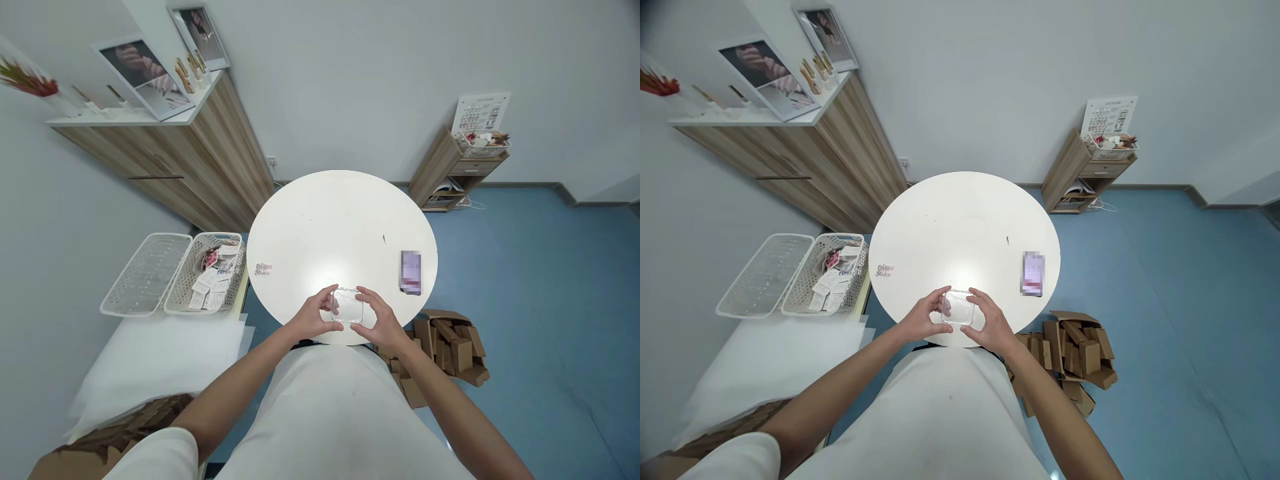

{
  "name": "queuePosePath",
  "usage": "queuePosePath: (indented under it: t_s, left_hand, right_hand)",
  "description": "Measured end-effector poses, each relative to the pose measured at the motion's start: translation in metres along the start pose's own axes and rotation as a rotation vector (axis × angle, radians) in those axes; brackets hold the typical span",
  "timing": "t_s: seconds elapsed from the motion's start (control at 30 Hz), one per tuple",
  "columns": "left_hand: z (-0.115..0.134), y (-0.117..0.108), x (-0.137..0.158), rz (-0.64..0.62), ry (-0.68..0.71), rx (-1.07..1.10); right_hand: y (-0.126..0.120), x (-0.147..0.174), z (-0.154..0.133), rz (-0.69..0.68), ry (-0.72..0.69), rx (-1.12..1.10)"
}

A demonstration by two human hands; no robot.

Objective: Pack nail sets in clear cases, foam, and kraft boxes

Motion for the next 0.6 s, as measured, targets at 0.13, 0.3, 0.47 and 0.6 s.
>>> queuePosePath:
  t_s: [0.13, 0.3, 0.47, 0.6]
  left_hand:
    - [-0.002, -0.005, -0.003, -0.041, 0.04, -0.003]
    - [-0.007, -0.009, 0.0, -0.059, 0.039, 0.0]
    - [-0.011, -0.011, 0.003, -0.062, 0.023, 0.016]
    - [-0.015, -0.015, 0.003, -0.067, 0.013, 0.063]
  right_hand:
    - [0.007, 0.004, -0.005, 0.049, 0.016, 0.017]
    - [0.014, 0.007, -0.007, 0.087, -0.011, -0.001]
    - [0.02, 0.007, -0.002, 0.119, 0.029, -0.106]
    - [0.024, 0.002, 0.0, 0.104, 0.076, -0.2]
Point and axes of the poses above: each hand's wrist, its own x-axis away from the middle knuckle, its own y-axis out of the palm, z = x × y, the point moved 4 cm from there along -x, towards the middle knuckle, and after that the axes turned 14 degrees about z, right-handed, at the moved point
